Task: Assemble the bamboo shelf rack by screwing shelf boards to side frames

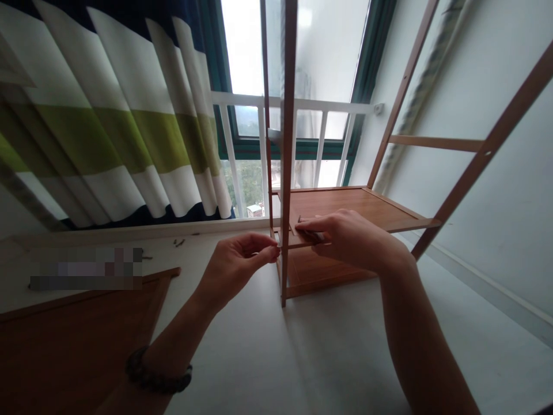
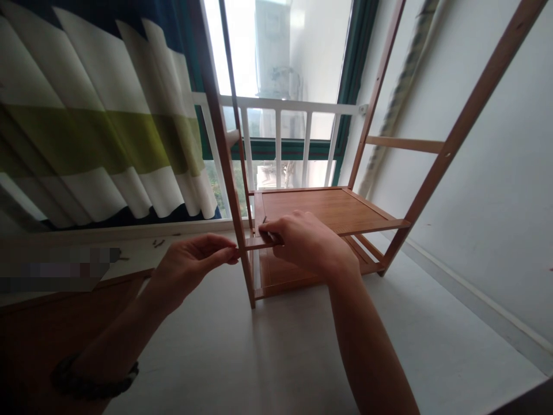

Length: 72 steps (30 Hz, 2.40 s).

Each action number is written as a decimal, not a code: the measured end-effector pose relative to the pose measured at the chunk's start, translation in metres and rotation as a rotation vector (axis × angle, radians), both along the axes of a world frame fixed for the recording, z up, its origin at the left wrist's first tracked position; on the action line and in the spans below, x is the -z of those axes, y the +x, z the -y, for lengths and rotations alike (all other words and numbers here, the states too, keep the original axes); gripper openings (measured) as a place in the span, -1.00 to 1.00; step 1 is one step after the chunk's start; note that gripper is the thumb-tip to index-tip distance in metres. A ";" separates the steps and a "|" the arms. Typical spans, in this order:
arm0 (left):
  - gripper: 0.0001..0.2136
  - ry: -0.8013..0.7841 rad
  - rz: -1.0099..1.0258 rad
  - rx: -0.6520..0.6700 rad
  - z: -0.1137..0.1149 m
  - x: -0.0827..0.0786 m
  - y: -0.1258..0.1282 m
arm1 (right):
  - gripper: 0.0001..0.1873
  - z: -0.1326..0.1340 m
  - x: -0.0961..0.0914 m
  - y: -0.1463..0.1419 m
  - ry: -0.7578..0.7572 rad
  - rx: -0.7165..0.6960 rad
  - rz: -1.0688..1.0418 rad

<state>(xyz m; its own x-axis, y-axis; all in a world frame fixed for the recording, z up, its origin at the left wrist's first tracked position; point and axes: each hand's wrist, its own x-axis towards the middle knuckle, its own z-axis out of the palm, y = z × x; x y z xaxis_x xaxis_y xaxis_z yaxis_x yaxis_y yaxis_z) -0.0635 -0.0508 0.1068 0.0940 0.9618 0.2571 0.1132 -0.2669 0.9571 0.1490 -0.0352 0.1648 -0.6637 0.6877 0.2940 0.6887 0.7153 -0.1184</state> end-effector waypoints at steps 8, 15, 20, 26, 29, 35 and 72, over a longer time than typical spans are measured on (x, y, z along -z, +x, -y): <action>-0.85 0.069 -0.019 -0.017 -0.002 0.002 -0.002 | -0.83 -0.001 0.000 0.001 -0.007 0.012 -0.013; -0.86 0.130 -0.114 -0.067 -0.001 0.006 -0.003 | -0.88 0.000 0.000 0.000 0.033 0.012 -0.001; -0.89 0.156 -0.088 -0.079 -0.001 0.006 -0.001 | -0.75 0.000 0.001 0.000 0.055 -0.003 0.009; -0.91 0.028 0.253 0.057 -0.009 0.020 0.006 | -0.63 -0.001 0.000 0.000 0.049 -0.007 0.019; -0.88 -0.068 0.442 0.168 -0.015 0.029 0.009 | -0.65 -0.001 0.000 0.000 0.050 -0.001 0.014; -0.70 -0.334 0.633 0.401 -0.021 0.043 0.014 | -0.66 0.000 0.000 -0.001 0.050 0.010 0.019; -0.74 -0.311 0.607 0.631 -0.038 0.049 0.021 | -0.66 0.000 -0.004 0.004 -0.028 0.005 -0.001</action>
<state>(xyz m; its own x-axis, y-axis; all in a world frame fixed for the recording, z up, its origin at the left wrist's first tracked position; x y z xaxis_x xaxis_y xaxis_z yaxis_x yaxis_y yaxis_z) -0.0427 -0.0128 0.0579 0.5575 0.8120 0.1726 -0.5092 0.1702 0.8437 0.1531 -0.0352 0.1692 -0.6598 0.6991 0.2756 0.6922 0.7082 -0.1391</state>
